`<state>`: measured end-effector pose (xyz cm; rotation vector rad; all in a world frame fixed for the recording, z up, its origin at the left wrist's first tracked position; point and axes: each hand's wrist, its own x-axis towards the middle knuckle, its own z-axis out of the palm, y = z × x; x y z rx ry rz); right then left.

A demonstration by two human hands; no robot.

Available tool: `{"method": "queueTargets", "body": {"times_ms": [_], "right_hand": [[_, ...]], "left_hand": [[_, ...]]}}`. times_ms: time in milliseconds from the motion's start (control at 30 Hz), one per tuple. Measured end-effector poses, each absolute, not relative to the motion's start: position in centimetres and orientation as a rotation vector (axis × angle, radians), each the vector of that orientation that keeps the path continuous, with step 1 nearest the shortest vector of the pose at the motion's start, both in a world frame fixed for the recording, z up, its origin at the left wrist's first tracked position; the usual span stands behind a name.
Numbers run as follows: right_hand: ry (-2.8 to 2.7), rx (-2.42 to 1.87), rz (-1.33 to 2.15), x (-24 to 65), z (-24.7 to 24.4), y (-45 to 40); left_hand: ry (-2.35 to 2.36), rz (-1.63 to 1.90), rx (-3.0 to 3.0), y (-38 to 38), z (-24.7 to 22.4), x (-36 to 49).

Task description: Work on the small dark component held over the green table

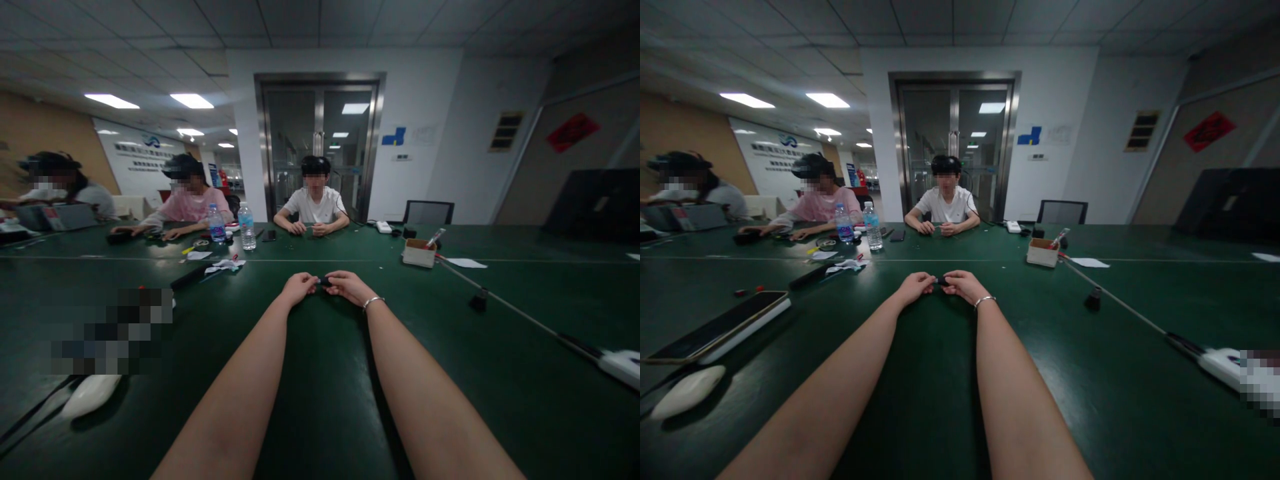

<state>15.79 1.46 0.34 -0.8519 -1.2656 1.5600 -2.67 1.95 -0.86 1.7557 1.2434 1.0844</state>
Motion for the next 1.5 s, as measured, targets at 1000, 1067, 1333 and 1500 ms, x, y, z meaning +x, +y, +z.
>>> {"method": "queueTargets", "body": {"times_ms": [1000, 1067, 1333, 1500], "right_hand": [[-1.297, -0.833, 1.582, 15.9, 0.8, 0.9], [-1.307, -0.832, 1.579, 15.9, 0.8, 0.9], [-1.334, -0.811, 1.576, 16.0, 0.7, 0.9], [-1.337, -0.799, 1.576, 16.0, 0.6, 0.8]], "left_hand": [[1.335, 1.013, 1.743, 2.1, -0.8, -2.6], [1.341, 1.012, 1.738, 2.0, -0.7, -2.7], [1.37, 1.016, 1.742, 1.8, -0.5, -2.7], [1.396, 1.02, 1.76, 1.7, -0.4, -2.7]]}}
